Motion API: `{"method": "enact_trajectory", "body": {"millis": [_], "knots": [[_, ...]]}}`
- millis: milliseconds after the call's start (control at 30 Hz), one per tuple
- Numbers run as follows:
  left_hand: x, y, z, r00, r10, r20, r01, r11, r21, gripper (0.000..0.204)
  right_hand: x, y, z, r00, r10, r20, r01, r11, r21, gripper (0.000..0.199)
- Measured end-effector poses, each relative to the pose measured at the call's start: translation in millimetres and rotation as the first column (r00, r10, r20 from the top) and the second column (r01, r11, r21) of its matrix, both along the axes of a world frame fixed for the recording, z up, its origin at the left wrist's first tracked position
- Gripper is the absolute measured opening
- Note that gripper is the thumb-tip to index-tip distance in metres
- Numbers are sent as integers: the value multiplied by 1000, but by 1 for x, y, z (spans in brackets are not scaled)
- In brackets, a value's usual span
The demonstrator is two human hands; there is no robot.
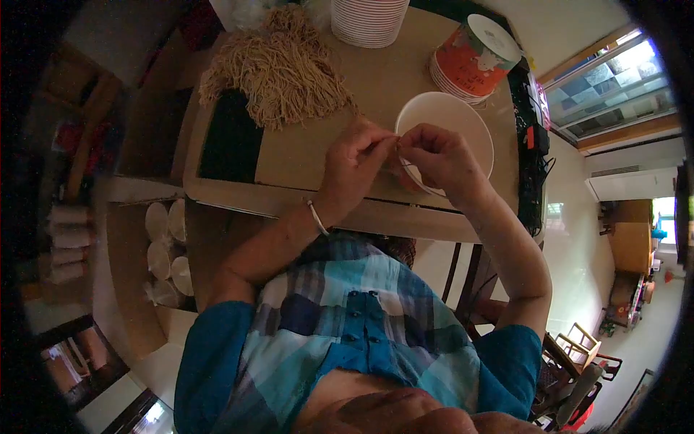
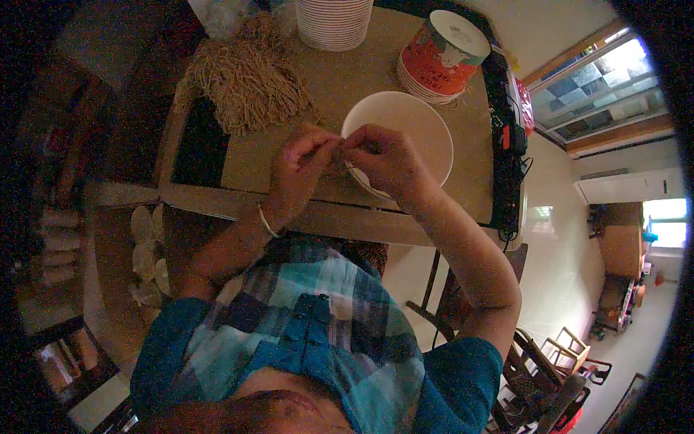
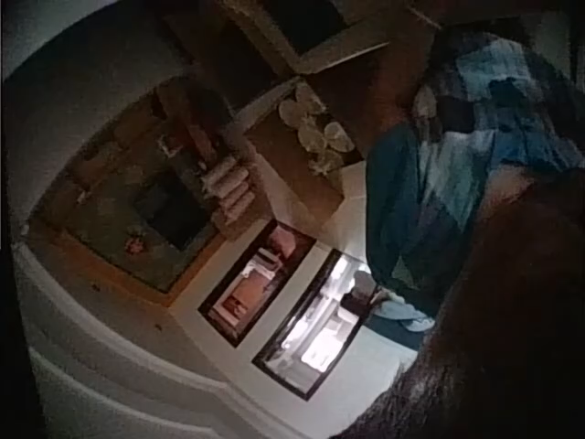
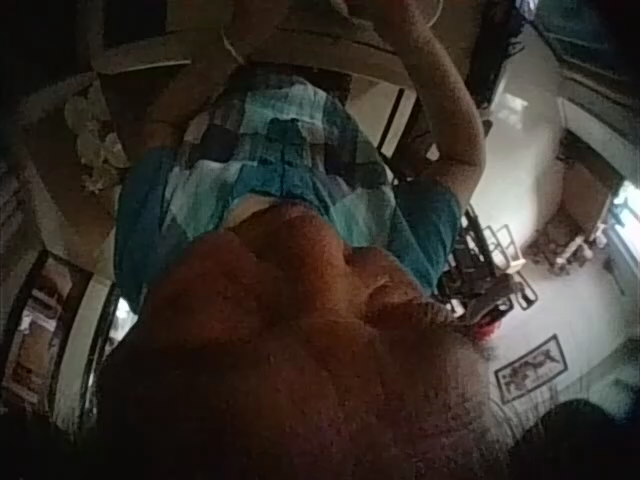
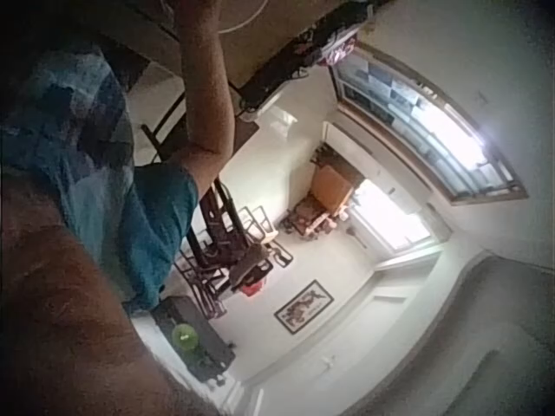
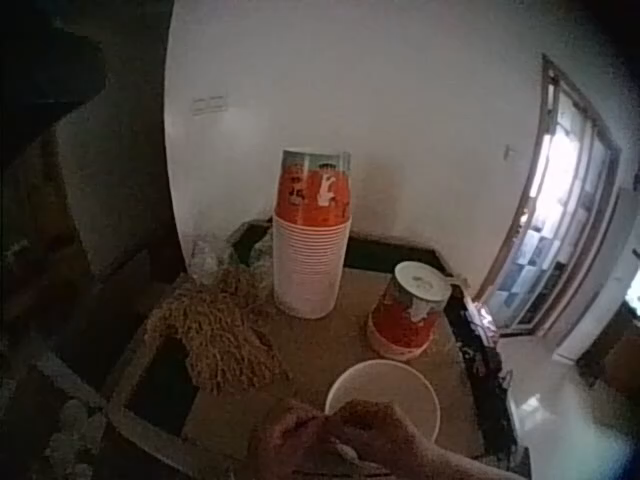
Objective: Tying a knot in a thin piece of string or fiber over a white bowl.
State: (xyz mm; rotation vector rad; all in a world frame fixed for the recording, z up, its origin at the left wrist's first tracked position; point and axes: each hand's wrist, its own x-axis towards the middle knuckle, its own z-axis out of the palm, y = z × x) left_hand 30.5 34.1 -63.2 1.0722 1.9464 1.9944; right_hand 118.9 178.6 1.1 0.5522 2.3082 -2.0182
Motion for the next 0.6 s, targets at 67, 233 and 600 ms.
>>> {"method": "enact_trajectory", "body": {"millis": [67, 233, 600], "knots": [[3, -2, 3, 995, 17, -95, -17, 1000, 3, 10, 1, 0, 0, 1000, -6, -23, 6, 1000, -9, 4], [8, -4, 8, 988, 30, -152, -26, 999, 30, 16, 1, 1, 1, 1000, -22, 18, 22, 999, 28, 4], [9, 1, 14, 973, 84, -217, -93, 995, -30, 11, 5, -4, -12, 977, -15, -212, 98, 918, 384, 10]]}}
